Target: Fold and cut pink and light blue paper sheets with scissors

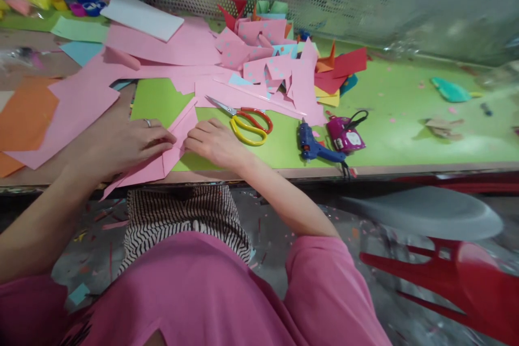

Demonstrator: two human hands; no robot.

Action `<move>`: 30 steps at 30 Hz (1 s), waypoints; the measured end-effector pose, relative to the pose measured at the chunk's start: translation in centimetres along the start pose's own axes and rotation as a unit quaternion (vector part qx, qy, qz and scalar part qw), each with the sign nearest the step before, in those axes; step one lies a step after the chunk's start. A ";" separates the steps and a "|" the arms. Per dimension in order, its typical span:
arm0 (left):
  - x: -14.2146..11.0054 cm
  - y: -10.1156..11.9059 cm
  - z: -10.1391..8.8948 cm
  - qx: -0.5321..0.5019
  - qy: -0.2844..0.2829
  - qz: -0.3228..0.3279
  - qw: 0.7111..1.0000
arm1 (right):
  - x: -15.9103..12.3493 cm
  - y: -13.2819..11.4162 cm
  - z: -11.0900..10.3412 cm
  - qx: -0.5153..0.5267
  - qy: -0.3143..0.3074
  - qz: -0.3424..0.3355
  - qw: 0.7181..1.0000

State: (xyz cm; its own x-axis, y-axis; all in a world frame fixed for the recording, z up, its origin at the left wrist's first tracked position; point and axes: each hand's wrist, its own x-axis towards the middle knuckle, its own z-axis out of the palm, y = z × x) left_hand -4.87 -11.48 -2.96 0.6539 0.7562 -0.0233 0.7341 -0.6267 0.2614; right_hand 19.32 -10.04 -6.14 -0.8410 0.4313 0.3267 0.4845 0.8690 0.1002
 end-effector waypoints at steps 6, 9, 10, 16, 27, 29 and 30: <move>0.2 -0.1 -0.2 0.029 -0.015 -0.001 0.999 | 0.3 -0.1 -0.1 -0.067 -0.007 -0.045 0.997; 0.2 0.0 0.3 0.053 -0.002 -0.003 0.999 | 0.6 -0.4 0.3 -0.085 0.012 -0.005 0.996; 0.2 0.1 0.5 0.064 0.008 -0.004 0.998 | 0.7 -0.4 0.4 -0.086 0.015 0.008 0.996; 0.0 0.8 1.6 0.140 0.052 -0.005 0.989 | 0.6 -0.5 0.6 0.004 0.017 0.063 0.998; -1.7 0.9 1.4 0.128 0.062 0.010 0.990 | -0.1 -0.9 0.5 0.134 0.016 0.126 0.983; -1.9 0.8 1.4 0.118 0.060 0.014 0.991 | 0.0 -0.9 0.5 0.173 0.029 0.145 0.974; -2.0 0.8 1.4 0.113 0.061 0.016 0.992 | 0.1 -0.9 0.6 0.193 0.037 0.153 0.969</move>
State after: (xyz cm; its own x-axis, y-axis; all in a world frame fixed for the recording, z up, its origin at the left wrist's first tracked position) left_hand -5.34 -13.73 -4.11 0.6607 0.7437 0.1019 0.7446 -0.6665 0.0361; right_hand 18.69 -10.65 -6.75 -0.6463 0.6763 0.3536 0.5700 0.7359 -0.3655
